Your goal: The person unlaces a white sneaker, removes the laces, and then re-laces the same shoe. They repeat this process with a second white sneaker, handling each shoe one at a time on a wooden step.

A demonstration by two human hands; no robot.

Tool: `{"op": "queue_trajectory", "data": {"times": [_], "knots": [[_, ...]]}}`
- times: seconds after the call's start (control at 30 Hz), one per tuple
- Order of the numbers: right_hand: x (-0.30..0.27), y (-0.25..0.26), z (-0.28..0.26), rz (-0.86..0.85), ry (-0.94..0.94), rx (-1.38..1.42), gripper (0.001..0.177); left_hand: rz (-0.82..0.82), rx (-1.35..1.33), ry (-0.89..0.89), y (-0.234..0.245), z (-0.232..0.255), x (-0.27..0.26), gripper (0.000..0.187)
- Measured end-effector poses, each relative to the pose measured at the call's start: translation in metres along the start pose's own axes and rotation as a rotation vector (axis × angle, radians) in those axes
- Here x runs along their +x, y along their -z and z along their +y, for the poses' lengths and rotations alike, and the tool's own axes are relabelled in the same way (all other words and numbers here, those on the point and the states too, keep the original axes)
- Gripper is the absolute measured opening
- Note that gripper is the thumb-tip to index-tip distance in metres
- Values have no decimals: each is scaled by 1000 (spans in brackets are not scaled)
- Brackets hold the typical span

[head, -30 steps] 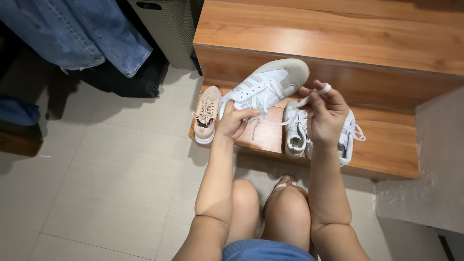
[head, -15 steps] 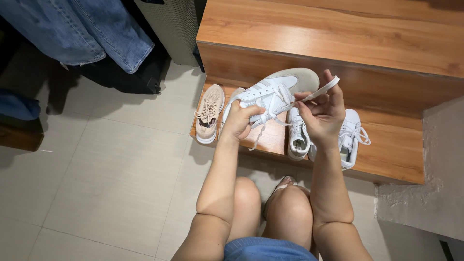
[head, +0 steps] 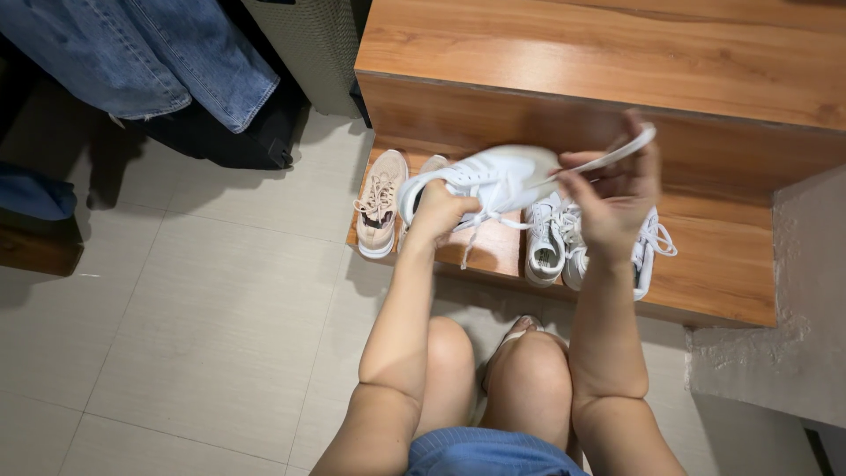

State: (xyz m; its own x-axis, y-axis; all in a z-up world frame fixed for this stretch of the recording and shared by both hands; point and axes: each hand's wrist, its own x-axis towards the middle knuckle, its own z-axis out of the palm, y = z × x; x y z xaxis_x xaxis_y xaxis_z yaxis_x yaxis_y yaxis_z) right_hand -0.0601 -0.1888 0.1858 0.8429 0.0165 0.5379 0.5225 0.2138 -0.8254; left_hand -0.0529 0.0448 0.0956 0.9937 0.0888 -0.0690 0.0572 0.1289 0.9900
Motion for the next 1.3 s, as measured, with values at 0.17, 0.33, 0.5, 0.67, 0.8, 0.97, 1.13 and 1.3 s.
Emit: {"op": "queue_trajectory", "data": {"times": [0.17, 0.33, 0.5, 0.67, 0.8, 0.97, 1.13, 1.3], "knots": [[5, 37, -1, 93, 85, -13, 76, -214, 850, 240, 22, -54, 20, 26], [13, 37, 15, 27, 242, -380, 83, -405, 1023, 313, 41, -73, 26, 29], [10, 12, 37, -76, -131, -98, 84, -247, -43, 356, 21, -45, 17, 23], [8, 4, 36, -158, -257, 73, 90, -172, -354, 381, 9, -8, 5, 30], [7, 9, 34, -209, -218, 119, 94, -168, -366, 280, 9, -6, 2, 36], [5, 12, 33, -277, -185, 133, 93, -147, -534, 320, 9, -14, 6, 37], [4, 8, 31, -275, -179, 93, 91, -206, -656, 331, 7, -9, 3, 42], [3, 4, 32, -271, -165, 52, 90, -225, -673, 337, 6, 3, -4, 47]]}}
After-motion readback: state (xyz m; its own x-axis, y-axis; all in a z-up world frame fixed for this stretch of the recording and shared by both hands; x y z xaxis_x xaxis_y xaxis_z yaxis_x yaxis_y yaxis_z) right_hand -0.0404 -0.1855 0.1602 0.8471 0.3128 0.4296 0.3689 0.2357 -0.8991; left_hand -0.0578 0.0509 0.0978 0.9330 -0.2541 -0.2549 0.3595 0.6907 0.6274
